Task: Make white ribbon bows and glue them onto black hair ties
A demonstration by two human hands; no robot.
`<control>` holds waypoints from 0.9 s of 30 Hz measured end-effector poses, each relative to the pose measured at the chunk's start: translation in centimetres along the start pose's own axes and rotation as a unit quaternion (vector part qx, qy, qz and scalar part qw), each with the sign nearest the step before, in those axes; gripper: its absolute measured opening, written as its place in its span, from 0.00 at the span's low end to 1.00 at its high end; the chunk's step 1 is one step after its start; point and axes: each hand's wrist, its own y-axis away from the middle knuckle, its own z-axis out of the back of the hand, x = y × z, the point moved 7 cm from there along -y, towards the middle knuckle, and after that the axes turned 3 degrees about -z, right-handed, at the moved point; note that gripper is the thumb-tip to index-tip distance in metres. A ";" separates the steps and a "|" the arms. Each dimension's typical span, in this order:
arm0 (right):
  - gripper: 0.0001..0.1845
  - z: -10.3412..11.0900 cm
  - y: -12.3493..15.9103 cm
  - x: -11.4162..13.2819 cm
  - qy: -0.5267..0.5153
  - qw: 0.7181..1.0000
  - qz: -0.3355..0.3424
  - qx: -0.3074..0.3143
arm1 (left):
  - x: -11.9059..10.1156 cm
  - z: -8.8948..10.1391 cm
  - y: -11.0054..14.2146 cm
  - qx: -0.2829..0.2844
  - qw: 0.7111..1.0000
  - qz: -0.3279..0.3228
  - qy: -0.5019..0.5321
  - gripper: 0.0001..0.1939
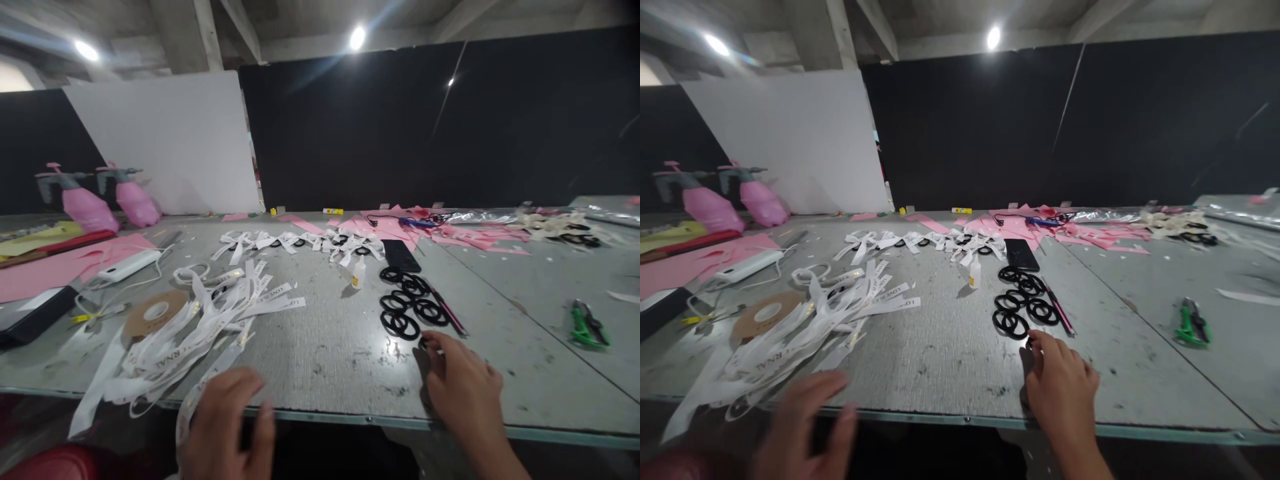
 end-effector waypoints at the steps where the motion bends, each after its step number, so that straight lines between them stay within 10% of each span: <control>1: 0.15 0.2 0.1 0.0 0.002 1.000 0.008 -0.014 | -0.3 -1.6 0.3 0.022 0.999 -0.024 0.005 0.10; 6: 0.14 1.3 0.2 0.2 0.020 0.996 0.023 -0.079 | -1.1 -6.1 2.8 0.010 0.995 -0.087 0.042 0.13; 19: 0.08 -0.7 -3.1 5.6 0.023 0.975 0.218 -0.038 | -0.5 -6.7 4.9 -0.010 0.996 -0.057 0.073 0.13; 27: 0.09 2.2 -0.9 7.4 -0.161 0.951 0.252 -0.073 | -1.0 -7.0 1.9 0.020 0.998 0.032 0.054 0.11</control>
